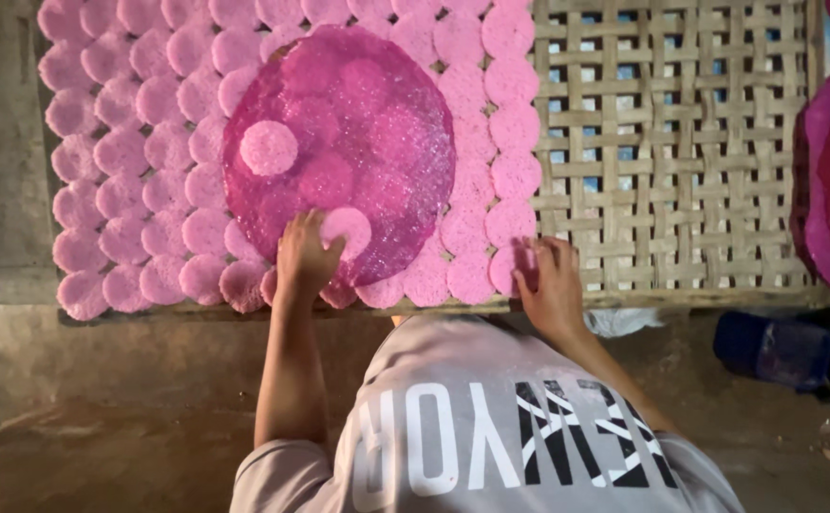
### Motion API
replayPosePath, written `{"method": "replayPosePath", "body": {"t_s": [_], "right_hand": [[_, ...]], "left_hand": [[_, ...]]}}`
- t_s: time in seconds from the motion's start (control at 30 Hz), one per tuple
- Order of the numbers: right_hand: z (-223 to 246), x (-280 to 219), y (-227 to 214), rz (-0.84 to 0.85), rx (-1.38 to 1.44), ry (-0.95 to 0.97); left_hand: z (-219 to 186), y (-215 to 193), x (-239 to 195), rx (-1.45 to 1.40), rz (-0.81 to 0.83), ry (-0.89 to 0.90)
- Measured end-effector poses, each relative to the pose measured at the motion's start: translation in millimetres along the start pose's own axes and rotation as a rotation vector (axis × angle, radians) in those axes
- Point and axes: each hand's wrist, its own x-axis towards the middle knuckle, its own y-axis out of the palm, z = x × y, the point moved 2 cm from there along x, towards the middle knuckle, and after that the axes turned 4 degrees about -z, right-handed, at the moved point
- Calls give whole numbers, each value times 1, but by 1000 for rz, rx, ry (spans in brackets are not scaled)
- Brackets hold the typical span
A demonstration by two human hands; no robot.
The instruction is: The person arranges pink circular discs onto a woven mat, picking them from a pile and placing them in rows. The person also moves a pink fabric sheet to access more discs and continues the arrangement process.
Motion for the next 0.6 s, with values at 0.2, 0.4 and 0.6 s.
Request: {"method": "replayPosePath", "body": {"t_s": [0.2, 0.4, 0.6], "right_hand": [[12, 36, 44, 640, 1584, 901], [-57, 103, 97, 586, 1572, 1107], [-230, 246, 142, 34, 1034, 847]], "left_hand": [[-97, -16, -4, -187, 262, -160], [-161, -6, 24, -377, 67, 188], [-42, -40, 98, 210, -442, -245]]}}
